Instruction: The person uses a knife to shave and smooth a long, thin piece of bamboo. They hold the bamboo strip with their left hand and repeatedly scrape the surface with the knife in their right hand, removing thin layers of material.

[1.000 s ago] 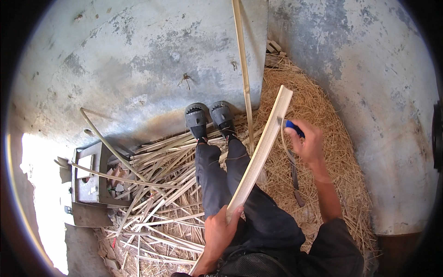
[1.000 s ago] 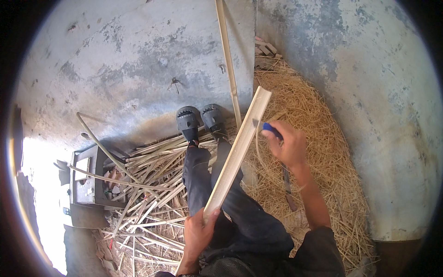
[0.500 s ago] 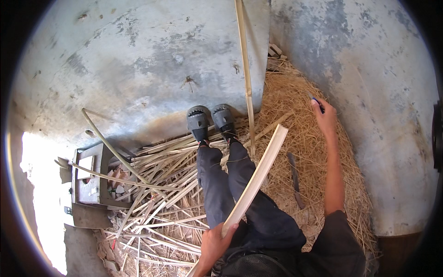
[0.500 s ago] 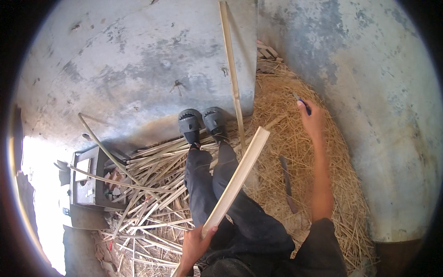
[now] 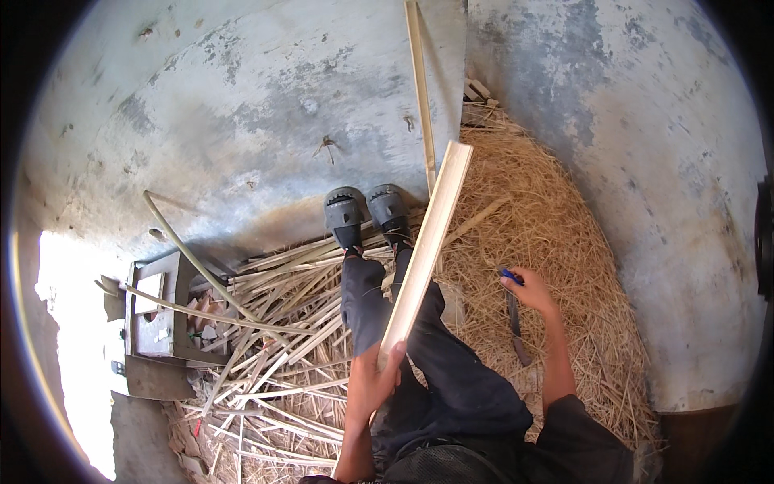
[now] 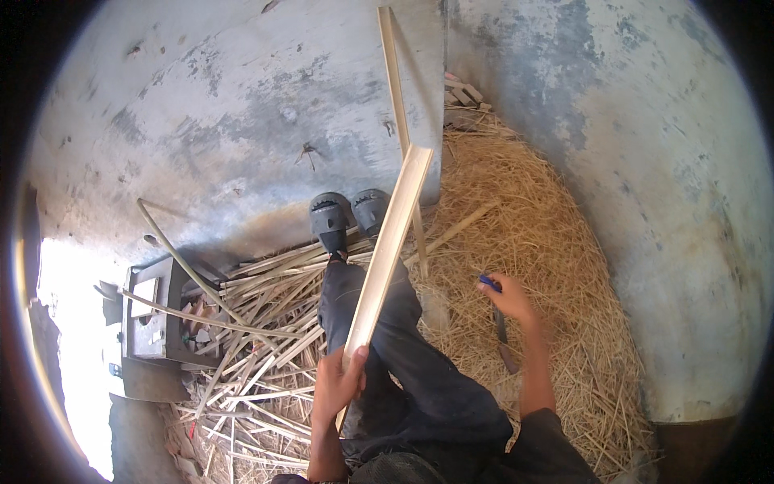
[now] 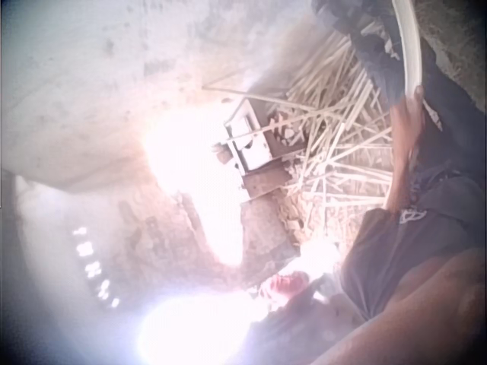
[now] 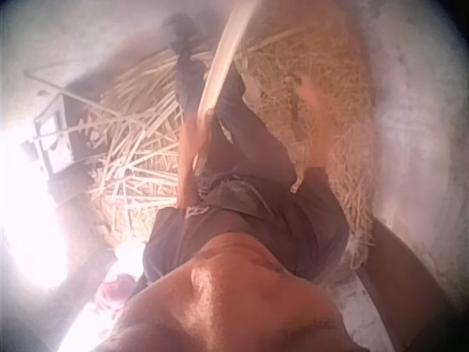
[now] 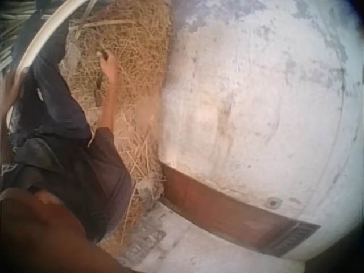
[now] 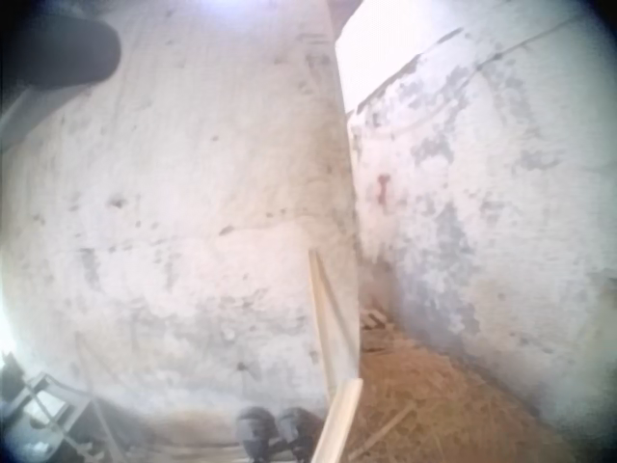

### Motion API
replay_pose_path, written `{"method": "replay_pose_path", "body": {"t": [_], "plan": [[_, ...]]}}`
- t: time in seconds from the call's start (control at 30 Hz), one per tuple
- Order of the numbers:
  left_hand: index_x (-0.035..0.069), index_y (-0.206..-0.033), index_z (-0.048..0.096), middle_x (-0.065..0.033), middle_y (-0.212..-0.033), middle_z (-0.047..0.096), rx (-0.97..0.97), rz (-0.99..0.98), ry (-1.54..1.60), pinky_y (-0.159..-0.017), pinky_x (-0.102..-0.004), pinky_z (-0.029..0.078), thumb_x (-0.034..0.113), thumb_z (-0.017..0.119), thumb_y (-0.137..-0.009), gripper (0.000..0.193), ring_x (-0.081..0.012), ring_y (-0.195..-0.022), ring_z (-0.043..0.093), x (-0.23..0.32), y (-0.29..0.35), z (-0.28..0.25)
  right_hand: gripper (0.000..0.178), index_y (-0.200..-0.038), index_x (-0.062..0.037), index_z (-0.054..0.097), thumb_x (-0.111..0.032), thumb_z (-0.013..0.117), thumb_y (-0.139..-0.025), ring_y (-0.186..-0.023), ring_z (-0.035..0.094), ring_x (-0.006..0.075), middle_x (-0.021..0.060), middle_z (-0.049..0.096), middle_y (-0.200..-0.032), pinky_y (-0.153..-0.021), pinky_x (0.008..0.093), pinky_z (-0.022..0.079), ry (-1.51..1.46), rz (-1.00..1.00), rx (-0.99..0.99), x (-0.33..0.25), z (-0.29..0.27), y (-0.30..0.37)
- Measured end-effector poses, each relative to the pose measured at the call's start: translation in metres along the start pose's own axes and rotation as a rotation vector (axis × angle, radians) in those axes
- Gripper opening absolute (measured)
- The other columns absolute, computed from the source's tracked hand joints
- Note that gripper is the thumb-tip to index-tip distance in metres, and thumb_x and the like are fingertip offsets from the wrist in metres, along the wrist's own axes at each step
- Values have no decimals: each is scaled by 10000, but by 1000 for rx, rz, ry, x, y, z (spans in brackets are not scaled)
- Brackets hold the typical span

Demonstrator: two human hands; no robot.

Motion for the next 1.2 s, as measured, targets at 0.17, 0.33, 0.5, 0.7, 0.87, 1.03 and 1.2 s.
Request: {"method": "replay_pose_path", "body": {"t": [0.17, 0.33, 0.5, 0.7, 0.87, 1.03, 1.2], "plan": [[-2, -856, 665, -41, -564, 616, -1, 88, 83, -469, -283, 443, 413, 647, -1106, 484, -103, -477, 587, 26, -3, 12, 306, -1185, -45, 736, -330, 682, -1090, -643, 473, 52, -53, 543, -747, -595, 252, 392, -695, -45, 40, -19, 35, 34], [-20, -1011, 739, -20, -571, 614, -40, 133, 105, -477, -271, 435, 340, 672, -1100, 377, -78, -488, 573, 43, 0, 20, 248, -1176, -54, 729, -281, 669, -1096, -616, 385, 14, -103, 464, -730, -570, 224, 312, -888, -203, 51, -72, 34, 70], [-32, -1092, 780, -6, -568, 605, -56, 113, 91, -485, -273, 438, 325, 692, -1094, 367, -64, -496, 569, 55, 10, 31, 226, -1199, -40, 727, -224, 702, -1071, -709, 446, 10, -105, 517, -810, -649, 215, 359, -931, -381, 66, -119, 6, 98], [-30, -1002, 724, -5, -578, 594, -135, 134, 97, -469, -265, 410, 362, 659, -1114, 413, -64, -490, 540, 66, 20, 51, 212, -1205, -32, 732, -168, 735, -1041, -771, 483, 13, -98, 555, -863, -690, 207, 382, -902, -506, 77, -132, -6, 122], [-20, -1109, 754, 0, -589, 608, -184, 145, 38, -476, -263, 425, 338, 666, -1110, 369, -67, -493, 559, 72, 28, 60, 215, -1190, -2, 733, -154, 740, -1037, -762, 515, 14, -81, 575, -851, -674, 211, 402, -1008, -509, 84, -127, -2, 132], [-16, -1124, 774, -35, -575, 635, -180, 180, -53, -507, -300, 476, 332, 687, -1093, 360, -106, -504, 627, 79, 34, 60, 205, -1157, 4, 732, -158, 756, -1033, -707, 508, 12, -77, 588, -807, -632, 212, 393, -995, -521, 161, -133, -8, 141], [-6, -1012, 751, -77, -577, 648, -141, 194, -114, -530, -346, 496, 326, 697, -1085, 344, -167, -519, 669, 82, 38, 55, 208, -1133, 4, 741, -172, 772, -1025, -687, 502, 8, -79, 593, -788, -616, 216, 393, -915, -554, 177, -139, -12, 140]]}}
Point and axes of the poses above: each hand's wrist, its own y-axis away from the middle knuckle, its own z-axis out of the palm, x = y × z, the point moved 2 cm from there along -y, towards the middle knuckle
